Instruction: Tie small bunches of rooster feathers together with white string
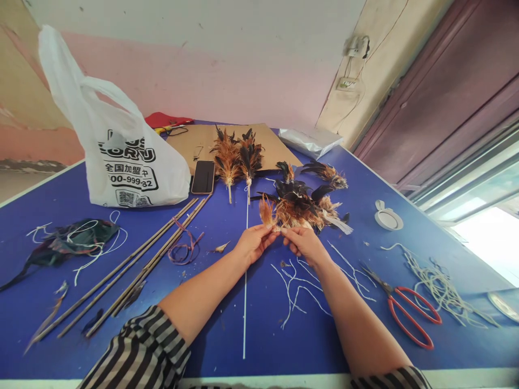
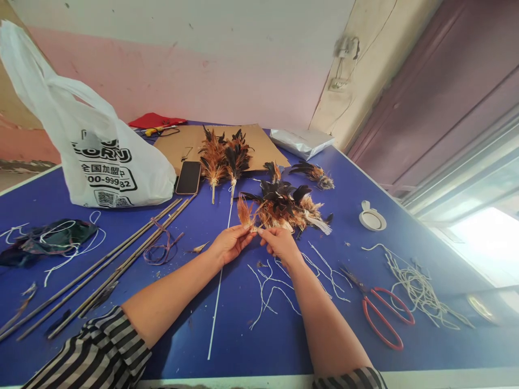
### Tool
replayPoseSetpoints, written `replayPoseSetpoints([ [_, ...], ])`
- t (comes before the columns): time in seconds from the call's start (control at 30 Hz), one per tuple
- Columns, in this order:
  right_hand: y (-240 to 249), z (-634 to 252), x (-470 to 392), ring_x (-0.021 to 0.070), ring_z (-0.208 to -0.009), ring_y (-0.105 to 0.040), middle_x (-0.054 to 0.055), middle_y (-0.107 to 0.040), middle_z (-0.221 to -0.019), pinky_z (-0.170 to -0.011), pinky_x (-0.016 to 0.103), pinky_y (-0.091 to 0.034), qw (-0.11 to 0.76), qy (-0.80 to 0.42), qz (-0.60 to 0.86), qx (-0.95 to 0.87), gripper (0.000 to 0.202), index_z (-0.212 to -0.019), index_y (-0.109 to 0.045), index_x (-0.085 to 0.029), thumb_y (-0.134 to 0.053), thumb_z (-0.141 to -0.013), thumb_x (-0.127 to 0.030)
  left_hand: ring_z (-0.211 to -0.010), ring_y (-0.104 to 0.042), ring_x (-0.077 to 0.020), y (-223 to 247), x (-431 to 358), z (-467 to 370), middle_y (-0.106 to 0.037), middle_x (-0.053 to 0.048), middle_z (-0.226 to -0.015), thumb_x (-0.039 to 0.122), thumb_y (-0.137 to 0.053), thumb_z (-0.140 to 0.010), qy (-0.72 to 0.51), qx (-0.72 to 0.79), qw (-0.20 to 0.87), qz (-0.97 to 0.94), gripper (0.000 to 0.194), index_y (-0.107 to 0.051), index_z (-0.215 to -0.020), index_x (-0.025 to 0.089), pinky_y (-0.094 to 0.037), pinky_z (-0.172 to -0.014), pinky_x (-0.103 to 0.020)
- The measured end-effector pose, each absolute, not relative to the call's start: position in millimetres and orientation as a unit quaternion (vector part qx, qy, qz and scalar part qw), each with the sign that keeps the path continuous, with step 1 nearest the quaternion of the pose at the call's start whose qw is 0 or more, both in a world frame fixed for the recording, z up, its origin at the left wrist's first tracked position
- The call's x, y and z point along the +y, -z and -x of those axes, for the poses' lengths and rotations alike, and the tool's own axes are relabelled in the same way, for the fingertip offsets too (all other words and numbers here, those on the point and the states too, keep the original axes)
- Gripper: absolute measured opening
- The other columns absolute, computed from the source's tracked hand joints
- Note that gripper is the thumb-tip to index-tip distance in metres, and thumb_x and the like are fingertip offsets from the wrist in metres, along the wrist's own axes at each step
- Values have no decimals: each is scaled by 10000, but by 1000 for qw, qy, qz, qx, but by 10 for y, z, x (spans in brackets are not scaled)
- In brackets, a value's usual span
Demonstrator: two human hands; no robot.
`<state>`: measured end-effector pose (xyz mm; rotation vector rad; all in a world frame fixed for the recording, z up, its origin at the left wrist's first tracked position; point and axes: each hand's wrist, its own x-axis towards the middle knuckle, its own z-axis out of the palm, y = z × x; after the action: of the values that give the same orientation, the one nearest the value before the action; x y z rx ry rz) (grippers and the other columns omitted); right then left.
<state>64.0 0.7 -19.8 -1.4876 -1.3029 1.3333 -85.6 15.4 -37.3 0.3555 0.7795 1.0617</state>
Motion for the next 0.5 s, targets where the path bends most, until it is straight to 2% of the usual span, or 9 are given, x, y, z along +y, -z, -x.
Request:
replayPoseSetpoints([
  [0.23, 291, -544, 33, 27, -366, -323, -50, -486, -490, -322, 156, -197, 480, -590, 501, -414, 264, -704, -585, -145, -691, -587, -357, -575, -620, -93, 376, 126, 842, -651, -81, -660, 66, -559, -750, -463, 354, 788, -201, 75, -629, -769, 44, -506, -533, -140],
  [0.5, 301, -517, 24, 49, -404, -358, -44, -496, -485, -369, 185, -253, 516, -505, 529, -446, 232, -701, -601, -155, -680, -603, -350, -607, -639, -121, 379, 99, 840, -668, -99, -735, 110, -600, -730, -441, 367, 785, -233, 66, -633, -765, 65, -512, -531, -166],
])
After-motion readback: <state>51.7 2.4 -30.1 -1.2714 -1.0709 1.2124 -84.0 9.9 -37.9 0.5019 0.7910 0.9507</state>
